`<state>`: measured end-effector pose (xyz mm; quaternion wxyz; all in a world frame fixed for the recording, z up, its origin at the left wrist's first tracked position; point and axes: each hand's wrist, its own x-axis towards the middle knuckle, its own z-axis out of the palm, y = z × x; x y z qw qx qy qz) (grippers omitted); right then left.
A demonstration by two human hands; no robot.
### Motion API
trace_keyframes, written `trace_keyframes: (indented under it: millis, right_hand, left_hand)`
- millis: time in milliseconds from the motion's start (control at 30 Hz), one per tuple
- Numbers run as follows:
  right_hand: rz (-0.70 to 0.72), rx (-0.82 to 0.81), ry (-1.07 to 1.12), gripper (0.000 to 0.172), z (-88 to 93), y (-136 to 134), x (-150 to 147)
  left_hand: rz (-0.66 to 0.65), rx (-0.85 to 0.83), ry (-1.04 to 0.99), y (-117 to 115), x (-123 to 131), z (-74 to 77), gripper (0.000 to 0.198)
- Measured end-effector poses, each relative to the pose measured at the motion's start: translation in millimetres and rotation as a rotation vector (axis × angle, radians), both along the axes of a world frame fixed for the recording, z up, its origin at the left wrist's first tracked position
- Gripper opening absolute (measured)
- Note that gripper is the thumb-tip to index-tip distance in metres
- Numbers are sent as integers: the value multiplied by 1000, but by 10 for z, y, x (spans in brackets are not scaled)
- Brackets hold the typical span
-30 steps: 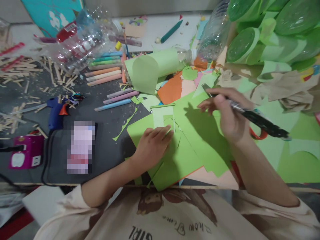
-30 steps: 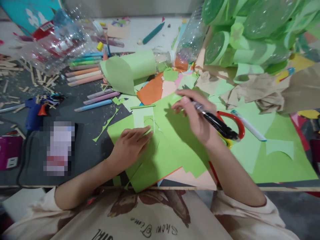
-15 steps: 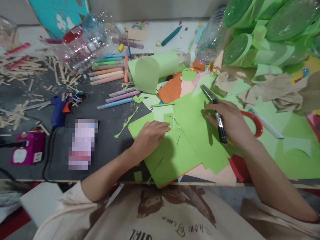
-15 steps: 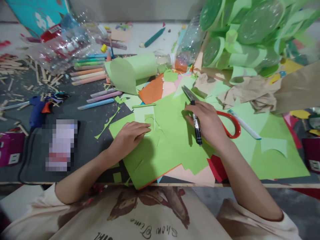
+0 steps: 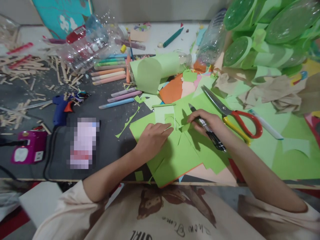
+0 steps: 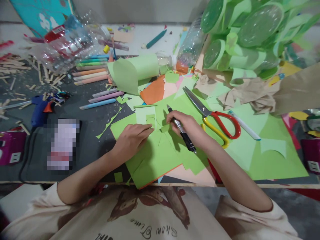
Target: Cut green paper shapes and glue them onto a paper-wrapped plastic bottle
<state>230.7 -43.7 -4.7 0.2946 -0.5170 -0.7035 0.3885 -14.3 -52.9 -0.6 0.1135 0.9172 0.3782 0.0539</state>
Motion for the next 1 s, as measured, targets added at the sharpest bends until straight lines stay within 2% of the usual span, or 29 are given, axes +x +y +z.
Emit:
trace_keyframes:
  millis: [200, 300, 500, 600, 700, 1000]
  right_hand:
    - [137, 198, -113, 11, 32, 239, -268]
    - [121, 196, -157, 10, 29, 303, -406]
    - [8, -2, -31, 9, 114, 317, -556]
    - [-65, -287, 164, 24, 183, 344, -632]
    - [-146, -530, 359, 30, 204, 370, -692]
    - [-216, -613, 503, 33, 136, 386, -858]
  left_hand:
    - [-9, -11, 3, -9, -2, 3, 33]
    - [-8, -11, 7, -16, 5, 1, 34]
    - [-8, 17, 29, -29, 24, -4, 28]
    - [-10, 28, 20, -31, 24, -15, 26]
    - [-19, 44, -6, -24, 6, -30, 26]
    - [-24, 225, -297, -1, -139, 53, 25]
